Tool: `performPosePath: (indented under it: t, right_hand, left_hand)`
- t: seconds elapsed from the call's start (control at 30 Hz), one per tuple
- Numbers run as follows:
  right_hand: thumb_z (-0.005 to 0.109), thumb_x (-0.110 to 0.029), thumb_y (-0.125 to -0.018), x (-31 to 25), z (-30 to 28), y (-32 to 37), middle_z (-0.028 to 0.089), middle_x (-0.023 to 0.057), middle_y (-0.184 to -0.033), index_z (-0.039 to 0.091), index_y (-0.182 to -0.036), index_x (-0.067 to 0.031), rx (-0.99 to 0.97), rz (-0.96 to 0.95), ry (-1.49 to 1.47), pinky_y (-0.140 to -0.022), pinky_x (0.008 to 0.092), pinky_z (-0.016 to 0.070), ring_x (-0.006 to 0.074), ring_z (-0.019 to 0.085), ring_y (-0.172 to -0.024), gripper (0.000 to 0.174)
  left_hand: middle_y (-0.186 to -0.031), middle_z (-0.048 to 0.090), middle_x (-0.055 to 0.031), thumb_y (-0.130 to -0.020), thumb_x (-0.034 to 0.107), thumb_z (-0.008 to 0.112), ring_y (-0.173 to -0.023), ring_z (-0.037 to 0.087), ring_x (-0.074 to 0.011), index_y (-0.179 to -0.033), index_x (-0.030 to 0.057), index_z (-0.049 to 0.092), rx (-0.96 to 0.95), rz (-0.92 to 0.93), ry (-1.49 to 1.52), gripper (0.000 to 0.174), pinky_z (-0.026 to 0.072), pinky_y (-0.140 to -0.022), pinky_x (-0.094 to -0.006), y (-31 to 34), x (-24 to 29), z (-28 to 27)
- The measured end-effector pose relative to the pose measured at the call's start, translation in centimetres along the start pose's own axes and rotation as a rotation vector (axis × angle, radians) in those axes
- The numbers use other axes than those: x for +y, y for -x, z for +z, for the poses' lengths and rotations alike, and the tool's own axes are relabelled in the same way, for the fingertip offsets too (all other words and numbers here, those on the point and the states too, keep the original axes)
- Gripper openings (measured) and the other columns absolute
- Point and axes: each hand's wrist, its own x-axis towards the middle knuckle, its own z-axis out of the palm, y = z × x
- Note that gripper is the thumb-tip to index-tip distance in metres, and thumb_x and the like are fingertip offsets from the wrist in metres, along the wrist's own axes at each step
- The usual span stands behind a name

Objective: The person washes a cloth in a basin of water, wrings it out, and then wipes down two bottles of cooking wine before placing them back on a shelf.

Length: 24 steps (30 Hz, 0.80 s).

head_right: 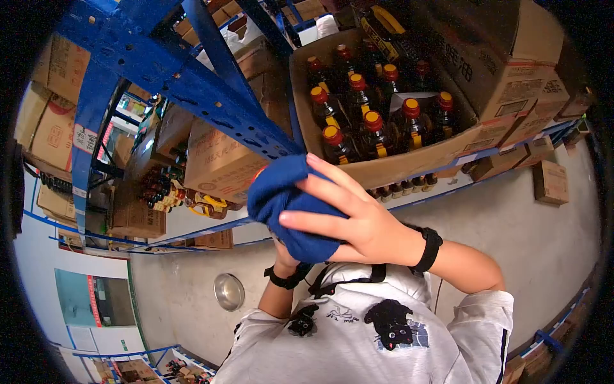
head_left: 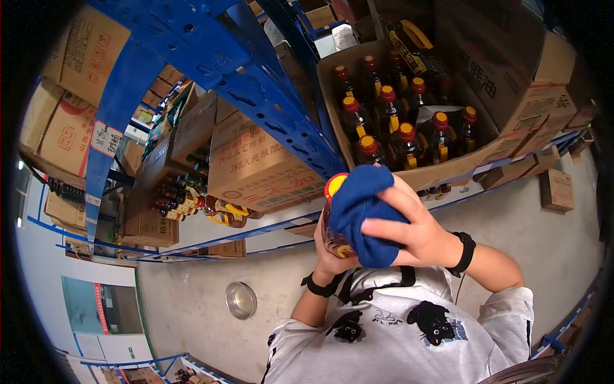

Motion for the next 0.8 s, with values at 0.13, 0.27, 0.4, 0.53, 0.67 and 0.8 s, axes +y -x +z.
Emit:
performPosePath:
  t: [0.13, 0.27, 0.4, 0.53, 0.67, 0.8]
  right_hand:
    - [0.066, -0.019, -0.07, -1.7, -0.6, -0.7, 0.031, 0.0166, -0.133, 0.041, -0.125, -0.0074, 0.027, 0.278, -0.163, -0.1, 0.0403, 0.0256, 0.0342, 0.03, -0.123, 0.061]
    - [0.065, -0.014, -0.069, -0.6, -2.1, -0.6, 0.033, 0.0149, -0.133, 0.037, -0.127, -0.0034, -0.103, 0.321, -0.302, -0.1, 0.0367, 0.0254, 0.0291, 0.034, -0.121, 0.065]
    - [0.07, -0.012, -0.064, 0.2, -3.2, -1.4, 0.038, 0.0111, -0.129, 0.037, -0.127, -0.0052, -0.325, 0.413, -0.635, -0.099, 0.0343, 0.0283, 0.0229, 0.038, -0.118, 0.071]
    - [0.08, -0.022, -0.058, 1.0, -3.4, -1.7, 0.045, 0.0094, -0.121, 0.043, -0.121, -0.0067, -0.574, 0.253, -0.863, -0.096, 0.0334, 0.033, 0.0225, 0.042, -0.113, 0.075]
    - [0.081, -0.023, -0.055, 0.2, -2.8, -1.9, 0.051, 0.0092, -0.109, 0.053, -0.103, -0.0065, -0.601, 0.229, -0.85, -0.088, 0.0333, 0.0391, 0.0231, 0.049, -0.103, 0.058]
    - [0.078, -0.017, -0.055, -1.4, -1.3, -1.8, 0.054, 0.0077, -0.094, 0.054, -0.093, -0.0047, -0.369, 0.413, -0.7, -0.081, 0.0299, 0.0415, 0.0191, 0.053, -0.09, 0.047]
  left_hand:
    - [-0.117, 0.047, -0.0146, -0.05, 0.021, 0.082, -0.107, 0.048, -0.0216, -0.122, -0.0053, 0.032, 0.005, 0.014, -0.053, 0.091, 0.0359, -0.093, -0.0328, 0.8, -0.2, -0.1]
    - [-0.11, 0.05, -0.0146, -0.05, 0.022, 0.082, -0.101, 0.051, -0.0193, -0.116, -0.0074, 0.036, -0.09, 0.081, -0.222, 0.085, 0.0385, -0.089, -0.0304, 1.0, 0.6, 0.0]
    - [-0.109, 0.052, -0.0138, -0.048, 0.018, 0.083, -0.099, 0.053, -0.0188, -0.116, -0.0066, 0.038, -0.12, -0.019, -0.114, 0.085, 0.04, -0.088, -0.0299, 1.7, 1.3, 0.9]
    - [-0.109, 0.053, -0.0117, -0.043, 0.015, 0.084, -0.099, 0.052, -0.0186, -0.115, -0.0019, 0.043, -0.288, -0.164, -0.047, 0.084, 0.0398, -0.087, -0.0301, 3.4, 0.2, 0.2]
    - [-0.103, 0.055, -0.0119, -0.044, 0.022, 0.083, -0.093, 0.055, -0.0175, -0.109, -0.003, 0.046, -0.22, -0.045, -0.142, 0.079, 0.0421, -0.082, -0.0285, 4.3, -0.5, 1.0]
    - [-0.097, 0.057, -0.0113, -0.046, 0.024, 0.083, -0.09, 0.055, -0.0143, -0.107, -0.0034, 0.045, -0.05, 0.028, -0.292, 0.077, 0.0432, -0.08, -0.0274, 4.9, 0.7, 1.7]
